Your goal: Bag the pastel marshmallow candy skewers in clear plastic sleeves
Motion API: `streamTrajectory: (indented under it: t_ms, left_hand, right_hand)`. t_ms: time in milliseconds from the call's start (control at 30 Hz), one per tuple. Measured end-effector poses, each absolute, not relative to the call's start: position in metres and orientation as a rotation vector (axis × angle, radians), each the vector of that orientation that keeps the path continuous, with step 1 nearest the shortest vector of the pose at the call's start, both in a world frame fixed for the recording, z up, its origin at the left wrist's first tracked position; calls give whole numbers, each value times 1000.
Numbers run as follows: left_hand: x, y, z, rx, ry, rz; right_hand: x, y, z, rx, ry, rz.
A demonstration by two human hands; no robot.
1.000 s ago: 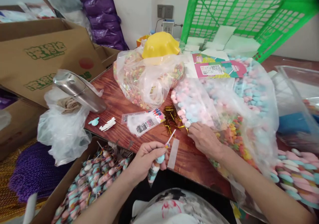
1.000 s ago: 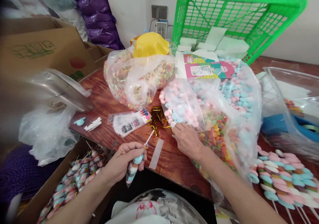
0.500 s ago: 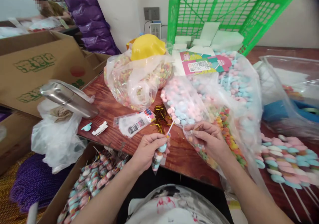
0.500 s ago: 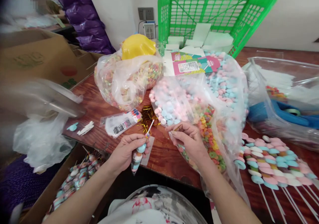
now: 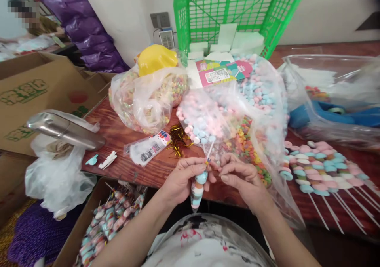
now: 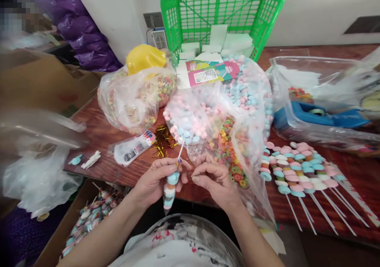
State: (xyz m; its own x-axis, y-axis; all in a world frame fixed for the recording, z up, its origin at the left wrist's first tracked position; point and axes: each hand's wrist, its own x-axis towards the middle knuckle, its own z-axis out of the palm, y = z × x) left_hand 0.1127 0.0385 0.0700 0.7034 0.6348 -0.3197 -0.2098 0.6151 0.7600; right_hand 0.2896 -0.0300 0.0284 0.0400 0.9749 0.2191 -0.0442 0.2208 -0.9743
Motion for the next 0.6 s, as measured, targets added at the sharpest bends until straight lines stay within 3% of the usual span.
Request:
streamTrajectory:
  t_ms: [133,267,367,600]
  left_hand:
    - [124,32,69,744,669,512]
    - [132,30,66,659,729,586]
    - [135,28,63,636,743,603]
    - [135,26,60,638,743,615]
  right_hand:
    - [293,-40,26,-1046,-1194,1063]
    - [300,-53,43,-1332,-1394,475]
    - [304,-59,54,-1313,-1743,146]
    - [293,-50,45,-1231,-1841,146]
